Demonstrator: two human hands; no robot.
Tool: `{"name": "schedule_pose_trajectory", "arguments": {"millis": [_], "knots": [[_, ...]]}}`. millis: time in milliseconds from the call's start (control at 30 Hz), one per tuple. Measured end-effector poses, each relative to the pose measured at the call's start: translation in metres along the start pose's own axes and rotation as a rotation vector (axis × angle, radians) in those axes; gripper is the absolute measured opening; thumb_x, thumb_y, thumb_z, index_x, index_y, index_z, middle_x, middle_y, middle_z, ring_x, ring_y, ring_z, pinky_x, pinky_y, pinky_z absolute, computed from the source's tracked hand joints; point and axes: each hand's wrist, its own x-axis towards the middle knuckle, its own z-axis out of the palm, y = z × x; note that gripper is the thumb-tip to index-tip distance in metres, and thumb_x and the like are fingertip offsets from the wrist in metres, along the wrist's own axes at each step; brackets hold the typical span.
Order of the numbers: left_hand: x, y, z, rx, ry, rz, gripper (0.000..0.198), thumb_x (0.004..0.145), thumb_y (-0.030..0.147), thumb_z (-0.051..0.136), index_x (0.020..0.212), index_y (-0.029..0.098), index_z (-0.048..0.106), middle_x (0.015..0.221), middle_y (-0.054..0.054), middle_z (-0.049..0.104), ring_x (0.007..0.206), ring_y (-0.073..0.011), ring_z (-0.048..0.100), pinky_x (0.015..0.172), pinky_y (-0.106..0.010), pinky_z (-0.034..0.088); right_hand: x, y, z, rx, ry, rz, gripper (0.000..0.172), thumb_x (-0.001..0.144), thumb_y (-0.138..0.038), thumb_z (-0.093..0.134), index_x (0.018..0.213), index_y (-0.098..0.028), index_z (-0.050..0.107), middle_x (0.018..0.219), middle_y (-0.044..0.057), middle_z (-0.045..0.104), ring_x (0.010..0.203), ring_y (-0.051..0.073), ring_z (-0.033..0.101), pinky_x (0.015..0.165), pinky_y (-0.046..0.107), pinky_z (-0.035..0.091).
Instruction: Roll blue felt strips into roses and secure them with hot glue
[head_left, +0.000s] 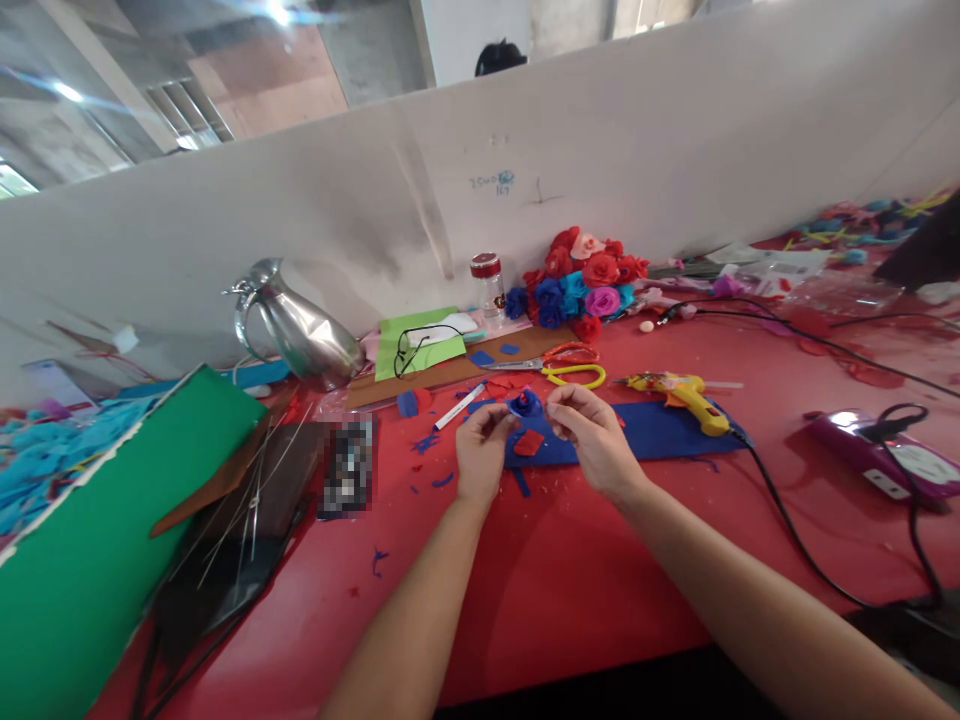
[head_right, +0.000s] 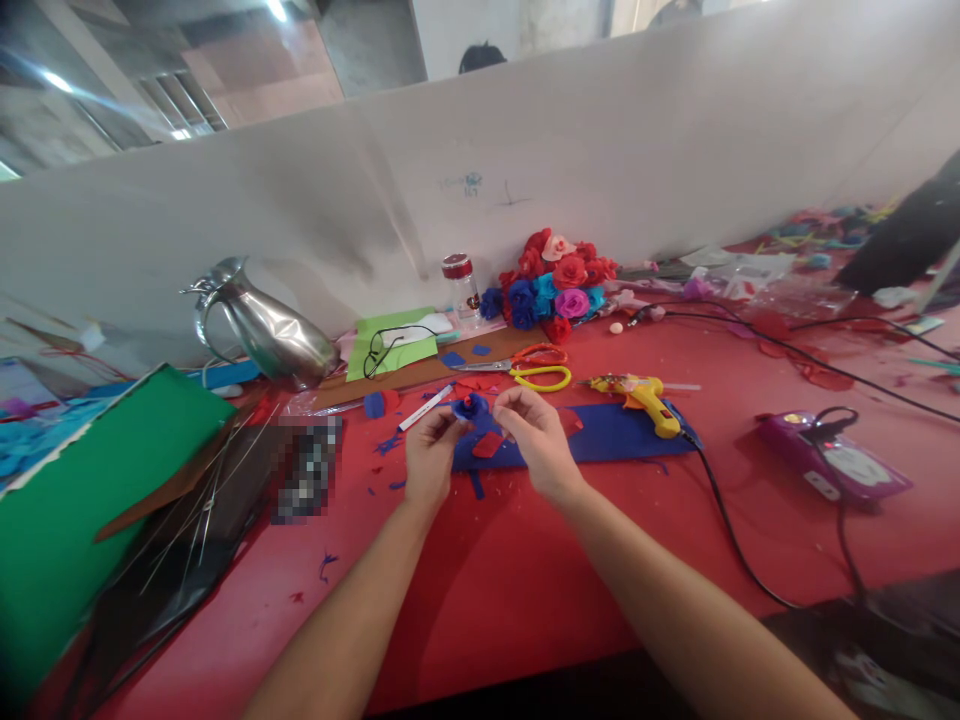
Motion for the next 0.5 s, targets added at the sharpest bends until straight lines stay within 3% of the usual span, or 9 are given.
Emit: {"name": "schedule_pose_trajectory", "arguments": {"millis": [200, 367, 500], "knots": [[0.0012, -0.0045, -0.0019, 0.028, 0.001, -0.021, 0.008, 0.065, 0.021, 0.069, 0.069, 0.017, 0.064, 0.065, 0.002, 0.062, 0.060, -0.0112, 0.056, 0.067, -0.026, 0.047, -0.0046, -0.0018, 0.0006, -0.360, 0.046, -0.283, 0.006, 0.074, -0.026, 0.065, 0.075, -0.024, 0.059, 0.072, 0.001, 0.058, 0.065, 0.016, 0.048, 0.063, 0.032, 0.039], [0.0024, -0.0082, -0.0020, 0.068, 0.002, -0.007, 0.008, 0.065, 0.022, 0.069, 0.071, 0.017, 0.067, 0.068, 0.000, 0.065, 0.065, -0.0124, 0.057, 0.069, -0.025, 0.047, -0.0046, 0.0024, -0.0002, -0.700, 0.044, -0.582, 0.007, 0.075, -0.023, 0.065, 0.081, -0.026, 0.063, 0.082, 0.004, 0.062, 0.081, 0.023, 0.056, 0.078, 0.039, 0.044], [0.0010, -0.0063, -0.0013, 0.121, -0.014, 0.031, 0.006, 0.066, 0.022, 0.067, 0.070, 0.017, 0.067, 0.070, -0.001, 0.067, 0.068, -0.0137, 0.058, 0.073, -0.027, 0.047, -0.0041, 0.0062, -0.0011, -0.822, 0.063, -0.672, 0.004, 0.078, -0.025, 0.065, 0.081, -0.025, 0.063, 0.083, 0.005, 0.063, 0.083, 0.023, 0.058, 0.080, 0.041, 0.045]]}}
